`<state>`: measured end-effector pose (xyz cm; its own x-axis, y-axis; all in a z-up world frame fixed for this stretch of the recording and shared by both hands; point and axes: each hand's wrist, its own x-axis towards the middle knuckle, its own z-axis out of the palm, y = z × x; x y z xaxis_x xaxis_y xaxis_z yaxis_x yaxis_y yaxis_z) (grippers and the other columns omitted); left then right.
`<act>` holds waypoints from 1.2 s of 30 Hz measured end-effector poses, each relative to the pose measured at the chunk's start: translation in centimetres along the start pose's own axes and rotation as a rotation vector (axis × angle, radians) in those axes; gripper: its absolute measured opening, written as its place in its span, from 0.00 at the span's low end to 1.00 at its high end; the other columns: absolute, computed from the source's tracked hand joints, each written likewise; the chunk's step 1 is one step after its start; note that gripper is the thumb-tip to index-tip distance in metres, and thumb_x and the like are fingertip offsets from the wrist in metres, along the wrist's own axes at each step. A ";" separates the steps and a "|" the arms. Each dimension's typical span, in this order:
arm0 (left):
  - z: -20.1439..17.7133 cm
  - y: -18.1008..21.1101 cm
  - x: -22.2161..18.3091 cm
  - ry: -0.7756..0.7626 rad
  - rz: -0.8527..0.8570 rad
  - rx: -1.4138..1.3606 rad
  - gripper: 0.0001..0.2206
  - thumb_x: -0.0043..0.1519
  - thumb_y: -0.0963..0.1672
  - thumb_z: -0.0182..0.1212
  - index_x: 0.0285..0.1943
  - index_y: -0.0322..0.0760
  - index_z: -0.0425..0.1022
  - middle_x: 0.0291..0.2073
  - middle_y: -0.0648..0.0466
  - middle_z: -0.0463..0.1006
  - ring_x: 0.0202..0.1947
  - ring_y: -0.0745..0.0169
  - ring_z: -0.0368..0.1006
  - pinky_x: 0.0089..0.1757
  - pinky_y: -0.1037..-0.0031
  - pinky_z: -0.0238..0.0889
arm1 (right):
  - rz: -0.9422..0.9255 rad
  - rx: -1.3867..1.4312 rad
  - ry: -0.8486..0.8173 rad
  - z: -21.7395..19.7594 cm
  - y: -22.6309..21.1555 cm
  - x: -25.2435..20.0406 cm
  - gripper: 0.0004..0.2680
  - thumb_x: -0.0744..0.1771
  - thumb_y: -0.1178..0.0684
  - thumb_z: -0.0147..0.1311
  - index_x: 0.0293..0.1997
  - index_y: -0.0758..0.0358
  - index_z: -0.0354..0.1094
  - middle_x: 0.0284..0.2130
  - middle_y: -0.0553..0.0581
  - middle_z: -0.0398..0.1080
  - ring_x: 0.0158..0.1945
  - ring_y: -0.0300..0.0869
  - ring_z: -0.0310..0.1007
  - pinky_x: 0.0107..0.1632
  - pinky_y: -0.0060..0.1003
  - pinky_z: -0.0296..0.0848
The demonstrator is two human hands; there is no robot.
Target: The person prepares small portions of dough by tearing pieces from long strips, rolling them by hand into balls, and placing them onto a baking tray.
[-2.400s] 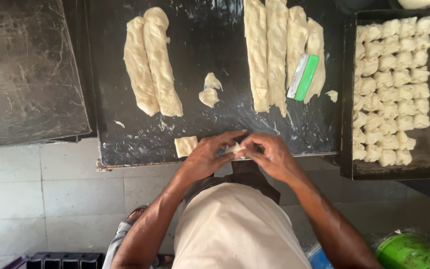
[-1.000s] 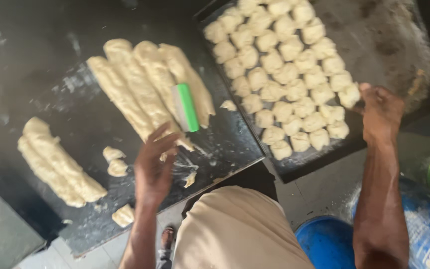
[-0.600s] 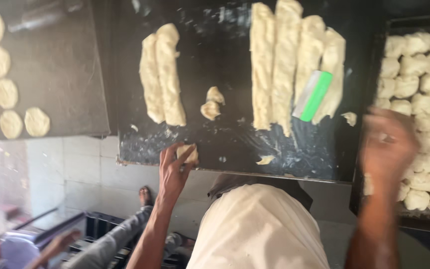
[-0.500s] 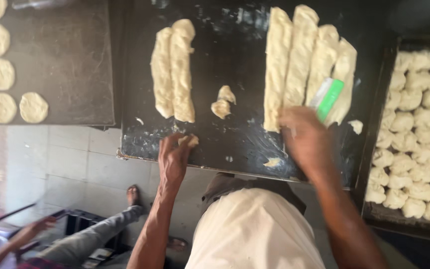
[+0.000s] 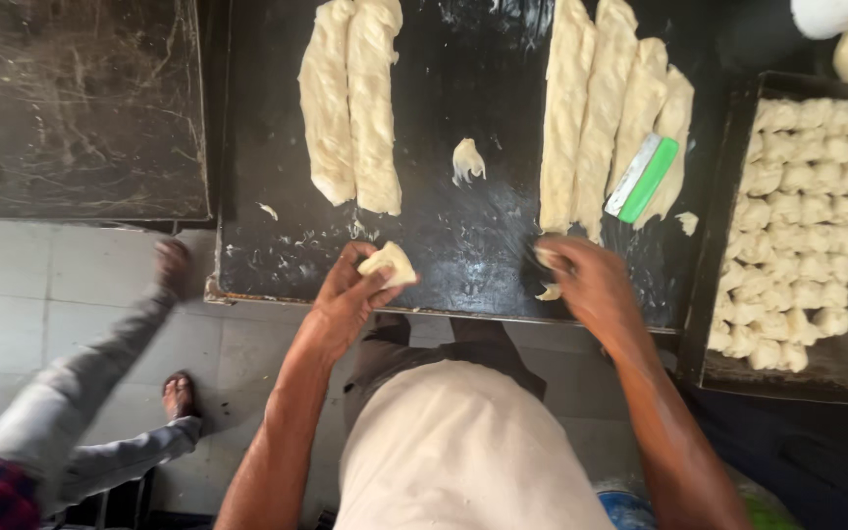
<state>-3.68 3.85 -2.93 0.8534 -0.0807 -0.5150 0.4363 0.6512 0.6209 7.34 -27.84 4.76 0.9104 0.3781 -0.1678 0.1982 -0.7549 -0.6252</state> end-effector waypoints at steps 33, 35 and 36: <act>5.0 0.9 0.1 -0.619 0.179 0.338 0.26 0.65 0.34 0.53 0.75 0.28 0.59 0.57 0.43 0.77 0.57 0.54 0.73 0.57 0.63 0.68 | 0.028 0.683 0.084 4.1 -8.1 -2.6 0.18 0.60 0.63 0.66 0.52 0.54 0.68 0.43 0.46 0.69 0.49 0.38 0.70 0.52 0.35 0.75; 6.3 1.3 0.2 -0.617 0.306 0.325 0.24 0.64 0.34 0.56 0.70 0.33 0.60 0.57 0.47 0.75 0.58 0.55 0.71 0.57 0.63 0.67 | 0.268 1.056 -0.057 3.2 -6.7 -1.7 0.19 0.59 0.64 0.64 0.54 0.56 0.69 0.44 0.47 0.71 0.48 0.34 0.72 0.51 0.31 0.77; 7.2 1.4 0.1 -0.582 0.283 0.288 0.19 0.65 0.36 0.60 0.65 0.35 0.63 0.57 0.50 0.74 0.56 0.57 0.74 0.55 0.64 0.71 | 0.286 1.062 -0.105 3.4 -6.1 -1.5 0.15 0.60 0.64 0.62 0.51 0.59 0.71 0.43 0.49 0.74 0.48 0.34 0.73 0.51 0.30 0.77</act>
<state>-0.91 -0.68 2.13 0.9241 -0.3801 0.0387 0.1646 0.4875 0.8575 3.57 -21.97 6.24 0.8278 0.3445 -0.4428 -0.4729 0.0039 -0.8811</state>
